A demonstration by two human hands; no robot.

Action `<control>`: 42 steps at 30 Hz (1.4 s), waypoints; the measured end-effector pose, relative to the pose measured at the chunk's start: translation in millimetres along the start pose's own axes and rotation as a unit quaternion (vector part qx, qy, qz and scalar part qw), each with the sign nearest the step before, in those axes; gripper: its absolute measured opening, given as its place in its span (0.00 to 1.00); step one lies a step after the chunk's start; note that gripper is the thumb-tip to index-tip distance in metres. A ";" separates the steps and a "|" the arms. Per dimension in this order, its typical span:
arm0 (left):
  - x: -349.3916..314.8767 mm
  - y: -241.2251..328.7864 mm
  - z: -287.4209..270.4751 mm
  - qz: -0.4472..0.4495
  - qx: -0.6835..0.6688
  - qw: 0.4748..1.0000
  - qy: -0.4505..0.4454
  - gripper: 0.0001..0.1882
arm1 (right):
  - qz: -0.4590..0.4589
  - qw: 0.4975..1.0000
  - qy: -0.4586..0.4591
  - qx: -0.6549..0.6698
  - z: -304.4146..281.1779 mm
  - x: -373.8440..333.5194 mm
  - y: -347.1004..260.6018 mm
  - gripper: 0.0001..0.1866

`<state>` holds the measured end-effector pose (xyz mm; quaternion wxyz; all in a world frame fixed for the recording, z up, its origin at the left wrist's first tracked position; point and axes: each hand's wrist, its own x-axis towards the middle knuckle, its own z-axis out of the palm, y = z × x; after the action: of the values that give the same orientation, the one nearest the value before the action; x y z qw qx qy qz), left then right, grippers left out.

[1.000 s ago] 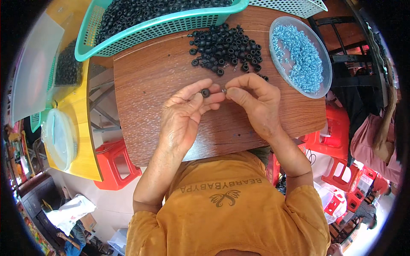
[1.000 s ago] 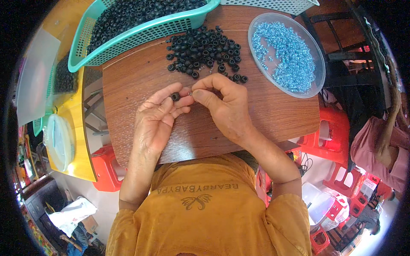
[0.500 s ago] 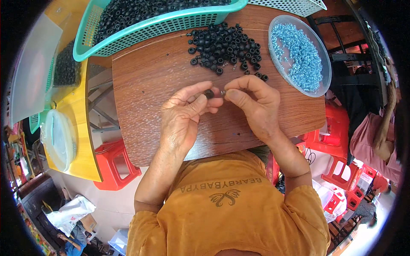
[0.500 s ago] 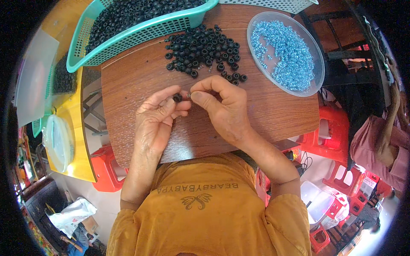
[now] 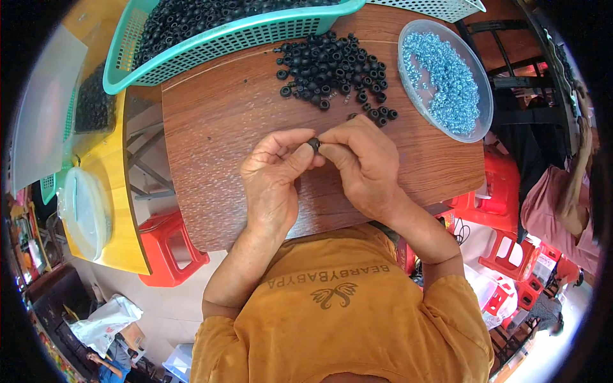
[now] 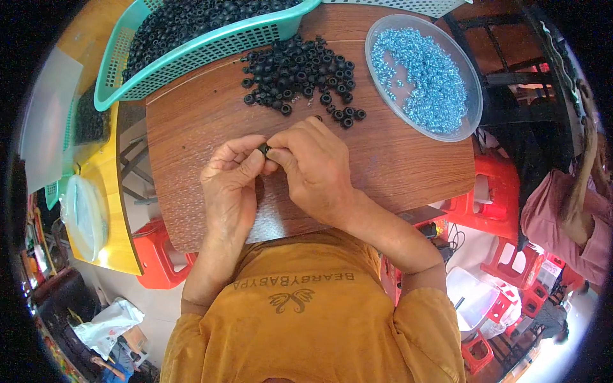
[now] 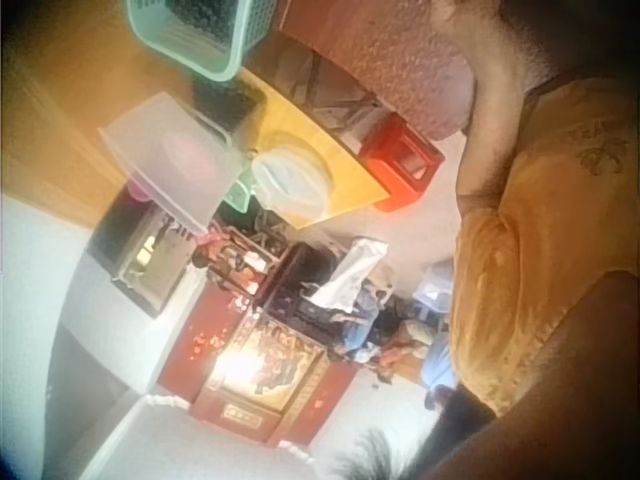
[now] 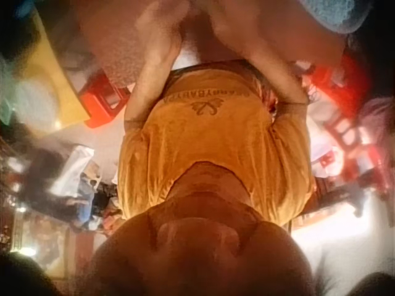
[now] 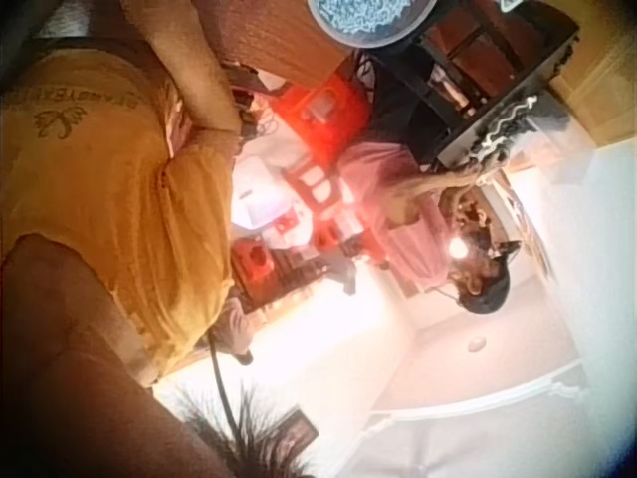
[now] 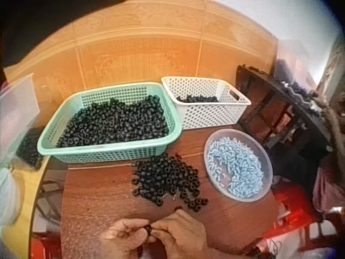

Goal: The person repeatedly picks small black plastic rings and light blue metallic pins from a table and inserts the pins into the rings by hand. The assembled units are placed back onto the table surface. The person handles the components one at a time throughout the clip.

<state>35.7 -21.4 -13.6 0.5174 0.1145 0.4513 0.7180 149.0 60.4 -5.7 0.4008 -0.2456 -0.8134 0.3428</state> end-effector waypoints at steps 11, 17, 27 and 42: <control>-9.7 -4.9 -5.5 0.056 0.049 0.993 -0.092 0.09 | 0.350 0.883 -0.071 0.305 -19.7 -2.6 -11.4 0.05; -14.1 -8.6 -4.1 0.032 0.063 0.994 -0.082 0.09 | 0.357 0.897 -0.072 0.251 -26.8 -15.1 -11.8 0.06; -2.0 -4.9 -8.5 -0.001 0.023 0.999 -0.046 0.09 | -0.021 0.950 0.011 -0.312 -44.9 13.6 42.0 0.06; 2.6 -1.5 -10.1 -0.035 -0.014 0.999 -0.034 0.08 | -0.075 0.923 -0.046 -0.375 -37.9 24.8 44.0 0.02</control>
<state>29.2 -24.5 -21.3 0.5588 0.1157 0.4273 0.7013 171.7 119.1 -10.0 0.2660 -0.3002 -0.9160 -0.0069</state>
